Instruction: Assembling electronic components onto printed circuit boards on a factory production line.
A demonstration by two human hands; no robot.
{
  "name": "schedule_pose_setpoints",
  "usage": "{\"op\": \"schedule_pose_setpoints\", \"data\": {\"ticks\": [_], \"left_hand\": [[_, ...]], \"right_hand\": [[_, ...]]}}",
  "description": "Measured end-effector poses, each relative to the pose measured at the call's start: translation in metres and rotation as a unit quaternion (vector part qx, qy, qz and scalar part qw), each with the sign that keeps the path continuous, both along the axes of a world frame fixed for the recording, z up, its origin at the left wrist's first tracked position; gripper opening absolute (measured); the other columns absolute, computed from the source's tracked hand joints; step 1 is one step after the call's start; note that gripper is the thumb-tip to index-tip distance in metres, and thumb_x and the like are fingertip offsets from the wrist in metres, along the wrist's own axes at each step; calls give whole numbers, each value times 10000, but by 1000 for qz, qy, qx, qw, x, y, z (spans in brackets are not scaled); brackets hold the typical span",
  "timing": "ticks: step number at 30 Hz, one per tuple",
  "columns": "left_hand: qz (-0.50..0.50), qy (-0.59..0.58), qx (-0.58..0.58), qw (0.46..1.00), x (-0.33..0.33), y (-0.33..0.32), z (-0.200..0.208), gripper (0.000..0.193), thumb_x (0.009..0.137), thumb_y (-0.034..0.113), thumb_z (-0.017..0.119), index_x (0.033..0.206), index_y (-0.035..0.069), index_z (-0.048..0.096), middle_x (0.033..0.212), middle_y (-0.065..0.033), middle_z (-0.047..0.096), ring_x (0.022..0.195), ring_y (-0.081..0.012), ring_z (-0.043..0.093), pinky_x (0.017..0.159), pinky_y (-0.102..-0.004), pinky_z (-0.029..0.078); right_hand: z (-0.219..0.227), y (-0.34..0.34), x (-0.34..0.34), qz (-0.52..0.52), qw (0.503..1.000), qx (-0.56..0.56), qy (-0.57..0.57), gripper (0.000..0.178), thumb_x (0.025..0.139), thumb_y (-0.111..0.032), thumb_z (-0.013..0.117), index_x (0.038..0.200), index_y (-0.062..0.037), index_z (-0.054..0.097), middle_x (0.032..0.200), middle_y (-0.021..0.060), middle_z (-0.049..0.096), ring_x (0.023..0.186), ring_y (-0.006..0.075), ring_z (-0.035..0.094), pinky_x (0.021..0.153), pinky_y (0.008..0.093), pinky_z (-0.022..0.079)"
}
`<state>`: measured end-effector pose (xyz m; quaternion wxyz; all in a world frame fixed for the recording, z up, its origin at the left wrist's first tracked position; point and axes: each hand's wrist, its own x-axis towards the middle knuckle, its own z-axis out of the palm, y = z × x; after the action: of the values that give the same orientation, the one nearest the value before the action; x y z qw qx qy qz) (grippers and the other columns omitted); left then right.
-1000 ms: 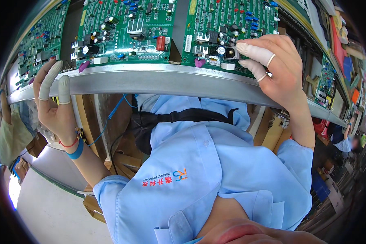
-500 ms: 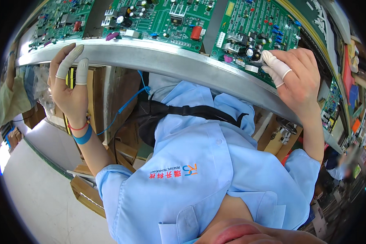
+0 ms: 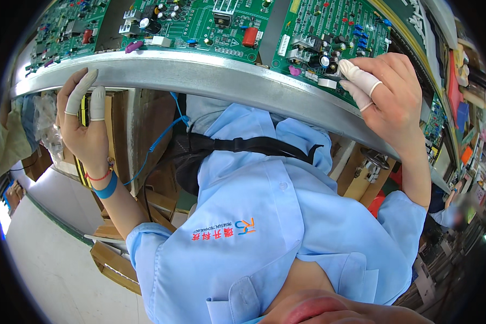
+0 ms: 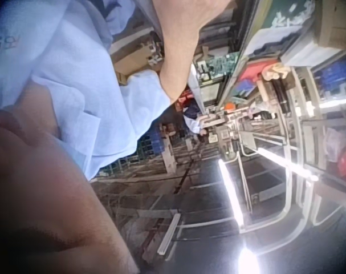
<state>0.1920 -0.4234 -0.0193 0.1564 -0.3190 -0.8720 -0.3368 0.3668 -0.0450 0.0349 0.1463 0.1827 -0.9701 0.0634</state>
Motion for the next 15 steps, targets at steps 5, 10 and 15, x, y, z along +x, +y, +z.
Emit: {"op": "schedule_pose_setpoints", "data": {"ticks": [5,10,15], "left_hand": [[-15,2,2,1000,-3,-1,-4,244,816,19,687,1059,29,691,1131,-84,649,1049,-221,613,914,-318,470],[-10,-7,-2,1000,-6,-2,-10,252,809,22,696,1060,31,688,1130,-76,651,1052,-218,613,911,-317,473],[-3,-7,-10,1000,-5,-4,-15,248,812,19,692,1059,38,694,1129,-70,652,1045,-205,612,909,-302,473]], "right_hand": [[3,-2,0,20,1000,16,-14,312,653,-52,784,947,-13,686,890,67,672,716,230,588,670,342,451],[-1,-6,3,23,999,38,15,316,612,-49,751,924,-28,709,843,59,648,699,211,577,632,330,434],[2,-7,3,34,998,49,13,315,609,-46,761,917,-13,699,838,63,647,683,211,569,617,330,426]]}}
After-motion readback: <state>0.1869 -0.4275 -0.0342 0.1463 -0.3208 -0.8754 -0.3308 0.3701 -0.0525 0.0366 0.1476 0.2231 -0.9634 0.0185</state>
